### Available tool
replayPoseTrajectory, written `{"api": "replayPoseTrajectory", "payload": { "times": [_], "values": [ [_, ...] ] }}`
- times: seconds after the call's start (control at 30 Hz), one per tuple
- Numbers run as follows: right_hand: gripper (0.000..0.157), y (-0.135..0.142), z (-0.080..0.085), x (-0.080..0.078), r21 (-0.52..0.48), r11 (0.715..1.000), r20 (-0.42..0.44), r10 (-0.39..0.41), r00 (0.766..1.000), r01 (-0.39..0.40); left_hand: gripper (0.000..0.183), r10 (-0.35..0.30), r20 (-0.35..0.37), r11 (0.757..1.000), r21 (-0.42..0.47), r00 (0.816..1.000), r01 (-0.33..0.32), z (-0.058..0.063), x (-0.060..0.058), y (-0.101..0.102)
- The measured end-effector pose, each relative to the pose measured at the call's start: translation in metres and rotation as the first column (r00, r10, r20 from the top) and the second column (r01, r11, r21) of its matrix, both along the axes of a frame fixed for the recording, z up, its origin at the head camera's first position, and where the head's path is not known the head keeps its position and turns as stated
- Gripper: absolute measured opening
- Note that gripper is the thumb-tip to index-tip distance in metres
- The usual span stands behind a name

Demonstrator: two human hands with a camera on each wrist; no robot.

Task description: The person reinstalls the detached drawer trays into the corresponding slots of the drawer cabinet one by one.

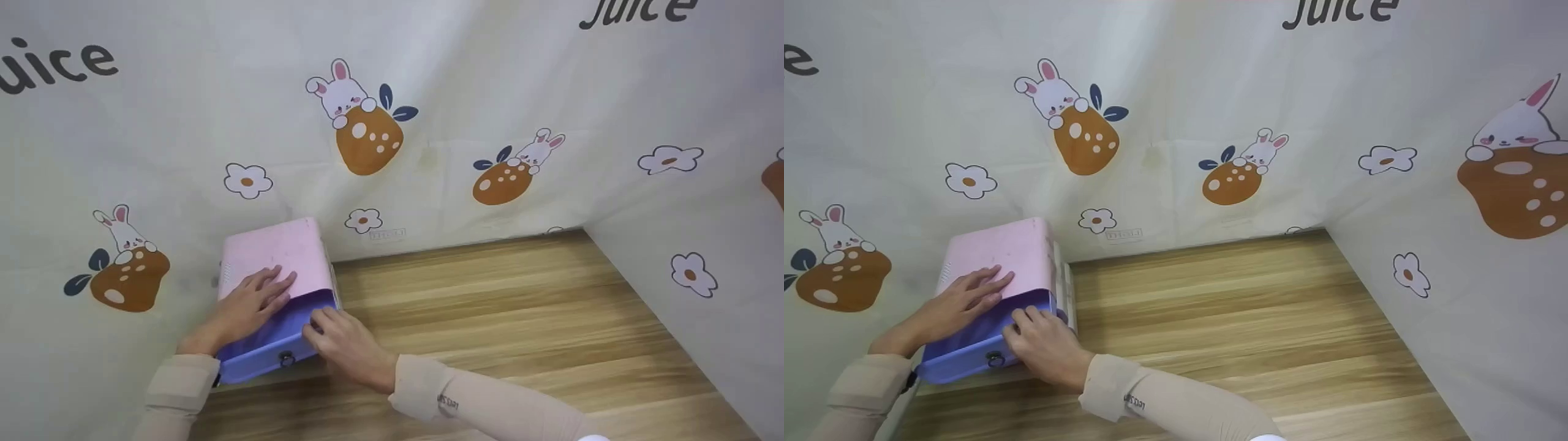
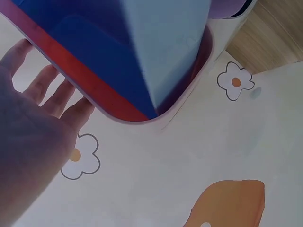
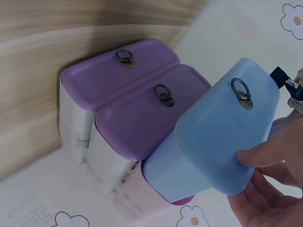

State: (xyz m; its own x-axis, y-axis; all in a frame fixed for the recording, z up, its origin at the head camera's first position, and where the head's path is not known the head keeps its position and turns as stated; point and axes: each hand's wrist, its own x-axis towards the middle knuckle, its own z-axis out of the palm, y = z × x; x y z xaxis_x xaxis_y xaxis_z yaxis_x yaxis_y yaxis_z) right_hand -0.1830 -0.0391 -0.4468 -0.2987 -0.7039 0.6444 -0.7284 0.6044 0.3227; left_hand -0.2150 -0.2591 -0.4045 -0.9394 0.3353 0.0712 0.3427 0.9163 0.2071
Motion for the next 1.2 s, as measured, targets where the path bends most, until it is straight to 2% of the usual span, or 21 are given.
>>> {"api": "replayPoseTrajectory", "payload": {
  "times": [0.13,0.3,0.5,0.83,1.03,1.2],
  "values": [
    [0.026,-0.004,0.000,-0.006,0.002,1.000,0.025,-0.011,1.000,0.011,0.051,0.002,0.019,1.000,0.002,1.000,-0.002,0.001,0.000,0.000],
    [0.024,-0.008,-0.003,-0.016,0.007,0.999,0.010,-0.034,0.999,0.034,0.052,0.011,0.033,1.000,0.003,0.999,-0.011,0.002,0.001,0.002],
    [0.014,-0.011,-0.009,-0.033,-0.038,0.997,-0.058,-0.062,0.996,0.060,0.052,0.015,0.037,1.000,0.009,0.999,-0.016,0.001,0.000,0.006],
    [0.022,-0.004,-0.017,-0.047,-0.060,0.998,-0.179,-0.045,0.983,0.034,0.051,0.004,0.028,1.000,0.016,1.000,-0.005,0.002,-0.002,0.010],
    [0.029,-0.003,-0.022,-0.054,-0.045,0.997,-0.177,-0.068,0.982,0.061,0.051,-0.008,0.035,1.000,0.024,0.999,0.007,0.003,-0.004,0.008],
    [0.029,-0.003,-0.021,-0.054,0.016,0.996,-0.142,-0.089,0.986,0.092,0.051,-0.002,0.037,1.000,0.019,0.999,0.001,0.003,-0.007,0.006]
  ]
}}
